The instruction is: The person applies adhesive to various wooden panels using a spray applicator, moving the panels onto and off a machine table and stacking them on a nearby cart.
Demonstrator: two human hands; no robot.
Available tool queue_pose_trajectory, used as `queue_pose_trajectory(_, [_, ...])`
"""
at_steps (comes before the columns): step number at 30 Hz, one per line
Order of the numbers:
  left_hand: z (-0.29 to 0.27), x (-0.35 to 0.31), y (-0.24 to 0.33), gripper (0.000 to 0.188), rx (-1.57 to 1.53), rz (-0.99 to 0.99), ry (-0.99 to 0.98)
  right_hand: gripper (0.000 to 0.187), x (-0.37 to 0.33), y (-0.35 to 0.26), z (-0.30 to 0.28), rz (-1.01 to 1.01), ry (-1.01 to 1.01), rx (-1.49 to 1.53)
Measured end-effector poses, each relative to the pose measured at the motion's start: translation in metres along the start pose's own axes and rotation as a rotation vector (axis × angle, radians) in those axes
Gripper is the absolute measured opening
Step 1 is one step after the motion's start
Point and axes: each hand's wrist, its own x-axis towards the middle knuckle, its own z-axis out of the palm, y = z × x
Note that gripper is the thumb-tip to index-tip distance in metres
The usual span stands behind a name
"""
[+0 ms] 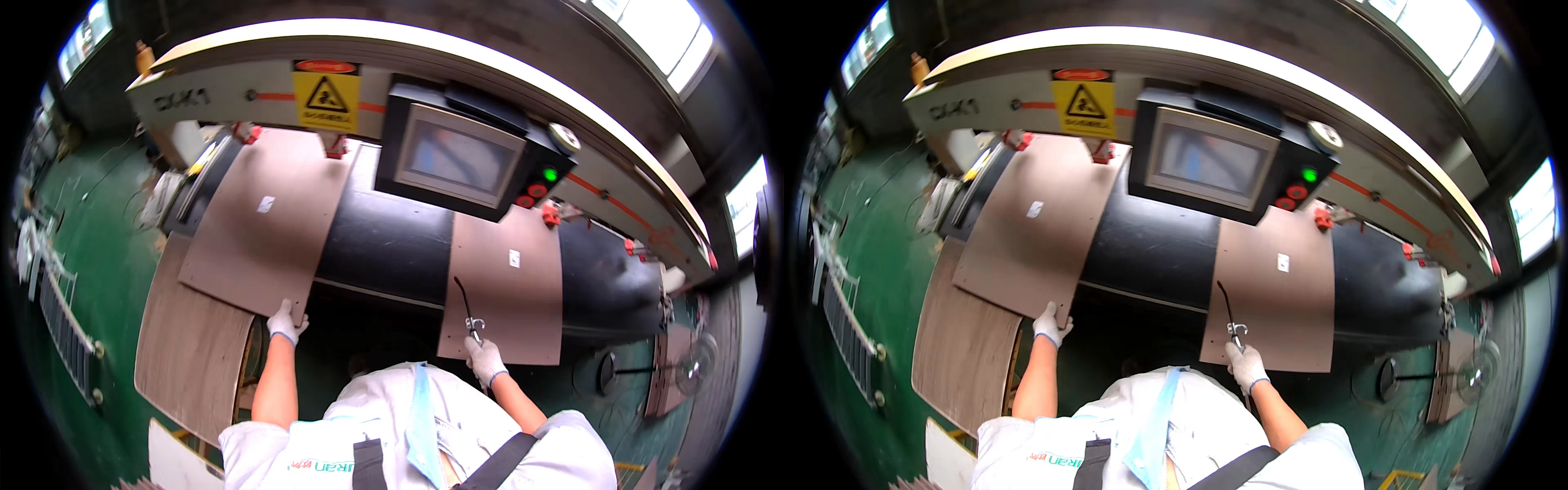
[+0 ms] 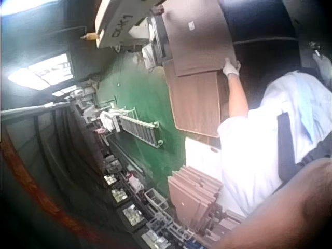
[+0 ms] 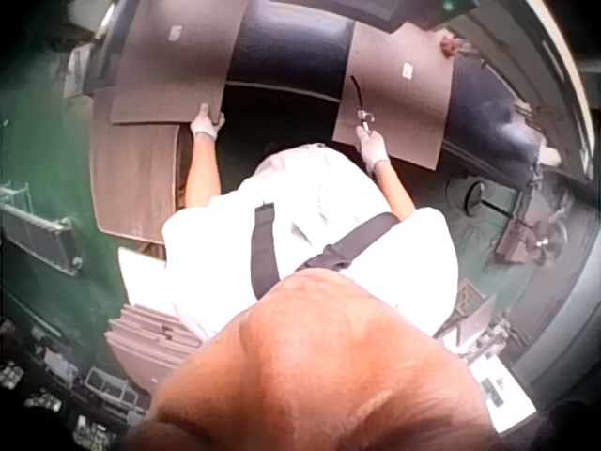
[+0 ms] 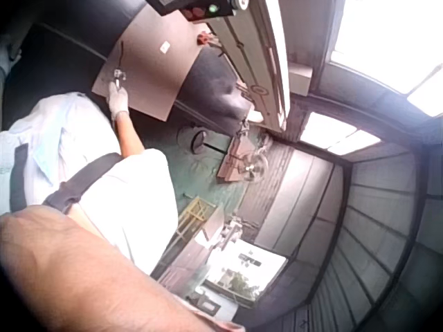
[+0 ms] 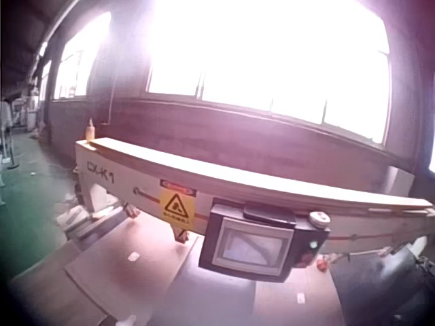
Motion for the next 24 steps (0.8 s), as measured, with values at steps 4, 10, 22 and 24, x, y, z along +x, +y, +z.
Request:
queue_pose_trajectory(4, [-0.012, 0.006, 0.001, 0.038, -0.018, 0.047, 0.054, 0.052, 0.052, 0.017, -0.034, 0.056, 0.006, 0.265])
queue_pose_trajectory(10, [0.054, -0.042, 0.021, 0.089, 1.302, 0.860, 0.742, 0.053, 0.114, 0.041, -0.085, 0.108, 0.043, 0.588])
queue_pose_trajectory(22, [0.099, -0.023, 0.059, 0.068, 1.922, 0.781, 0.194, 0.056, 0.077, 0.037, -0.088, 0.050, -0.155, 0.012])
queue_pose_trajectory(24, [0.100, -0.023, 0.060, 0.067, 1.936, 0.752, 0.174, 0.054, 0.057, 0.053, -0.091, 0.052, -0.088, 0.048])
